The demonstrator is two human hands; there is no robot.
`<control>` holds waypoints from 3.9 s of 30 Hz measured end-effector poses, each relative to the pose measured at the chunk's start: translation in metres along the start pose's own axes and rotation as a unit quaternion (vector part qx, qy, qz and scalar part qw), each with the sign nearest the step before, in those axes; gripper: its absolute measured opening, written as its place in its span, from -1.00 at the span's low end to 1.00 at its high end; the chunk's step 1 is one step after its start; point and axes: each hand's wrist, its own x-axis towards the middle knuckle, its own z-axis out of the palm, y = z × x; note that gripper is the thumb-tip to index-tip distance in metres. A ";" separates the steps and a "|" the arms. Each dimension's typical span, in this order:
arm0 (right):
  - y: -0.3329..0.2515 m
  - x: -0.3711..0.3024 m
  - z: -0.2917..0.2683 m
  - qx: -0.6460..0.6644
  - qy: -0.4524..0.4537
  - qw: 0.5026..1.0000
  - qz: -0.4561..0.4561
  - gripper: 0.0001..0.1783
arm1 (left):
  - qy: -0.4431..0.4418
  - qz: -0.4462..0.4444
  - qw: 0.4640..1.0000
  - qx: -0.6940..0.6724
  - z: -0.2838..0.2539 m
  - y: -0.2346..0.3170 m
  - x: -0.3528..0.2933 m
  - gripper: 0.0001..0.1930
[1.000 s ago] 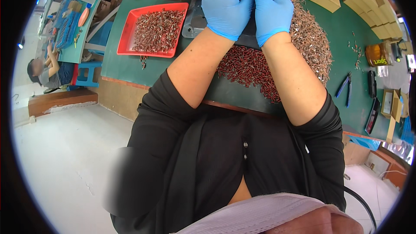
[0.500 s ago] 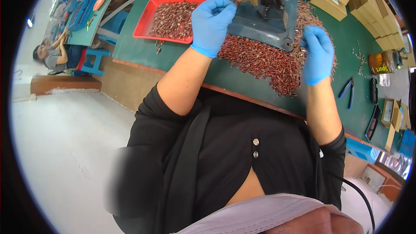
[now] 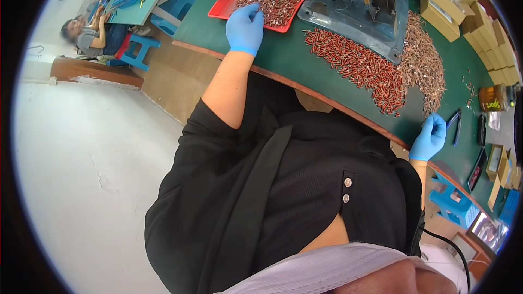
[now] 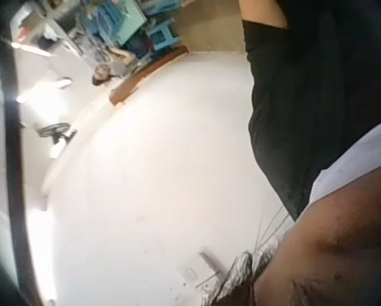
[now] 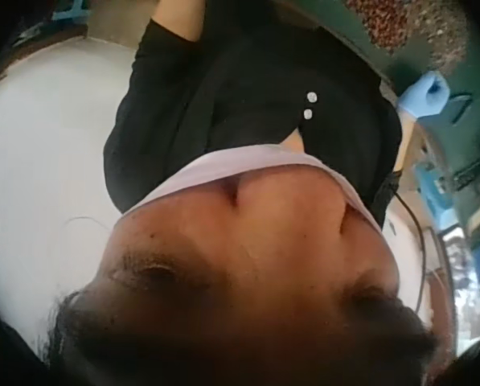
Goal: Picking small electronic components from a pile and placing them into a machine slot for processing.
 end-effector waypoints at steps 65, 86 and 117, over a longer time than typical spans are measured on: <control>0.039 -0.181 0.085 -0.360 0.012 0.924 -0.128 -0.77 | -0.017 0.189 0.982 -0.005 -0.027 -0.158 -0.107 -0.70; 0.044 -0.190 0.077 -0.401 -0.008 0.909 -0.114 -0.75 | -0.068 0.170 0.983 0.001 -0.029 -0.159 -0.110 -0.70; 0.040 -0.165 0.076 -0.351 -0.009 0.928 -0.121 -0.79 | -0.039 0.197 0.979 0.039 -0.019 -0.139 -0.095 -0.73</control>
